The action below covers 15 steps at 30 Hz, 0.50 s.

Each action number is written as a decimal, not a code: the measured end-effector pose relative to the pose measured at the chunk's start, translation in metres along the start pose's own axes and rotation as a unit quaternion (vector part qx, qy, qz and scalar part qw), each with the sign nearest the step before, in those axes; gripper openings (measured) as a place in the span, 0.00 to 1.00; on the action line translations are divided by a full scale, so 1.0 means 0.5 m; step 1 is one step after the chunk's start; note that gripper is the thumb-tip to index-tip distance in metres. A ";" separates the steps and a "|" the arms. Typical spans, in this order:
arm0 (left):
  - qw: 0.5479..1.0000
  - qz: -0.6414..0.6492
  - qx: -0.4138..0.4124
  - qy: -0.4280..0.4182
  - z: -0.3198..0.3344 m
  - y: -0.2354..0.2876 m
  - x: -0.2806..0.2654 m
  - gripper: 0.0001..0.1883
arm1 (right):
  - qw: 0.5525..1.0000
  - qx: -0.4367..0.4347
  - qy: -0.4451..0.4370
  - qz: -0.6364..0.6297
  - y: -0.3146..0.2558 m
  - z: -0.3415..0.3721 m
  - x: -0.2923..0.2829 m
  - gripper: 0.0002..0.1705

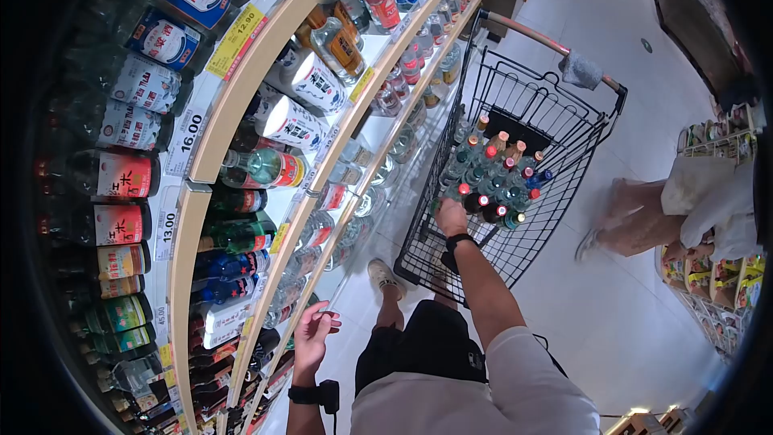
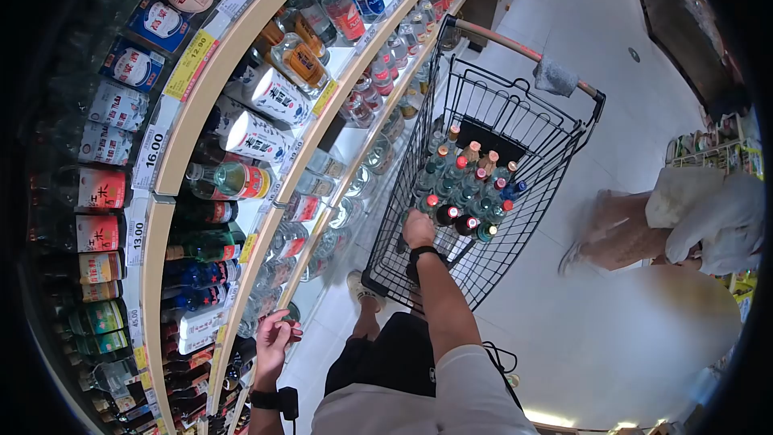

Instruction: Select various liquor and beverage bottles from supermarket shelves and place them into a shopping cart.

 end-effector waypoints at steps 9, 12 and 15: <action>0.999 -0.015 0.028 -0.031 -0.013 0.026 0.019 0.17 | 0.998 -0.019 -0.032 -0.048 -0.014 0.066 -0.085 0.31; 0.999 -0.016 0.043 -0.026 -0.012 0.045 0.023 0.14 | 0.996 0.029 -0.035 -0.072 0.008 0.091 -0.109 0.29; 0.998 -0.019 0.040 -0.034 -0.017 0.052 0.025 0.10 | 0.991 -0.002 0.026 -0.130 0.049 0.124 -0.115 0.22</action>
Point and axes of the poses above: each hand's wrist, its own z-axis away from the middle knuckle, its own x-axis out of the palm, y = z × x, the point moved 10 cm from there along -z, towards the middle knuckle
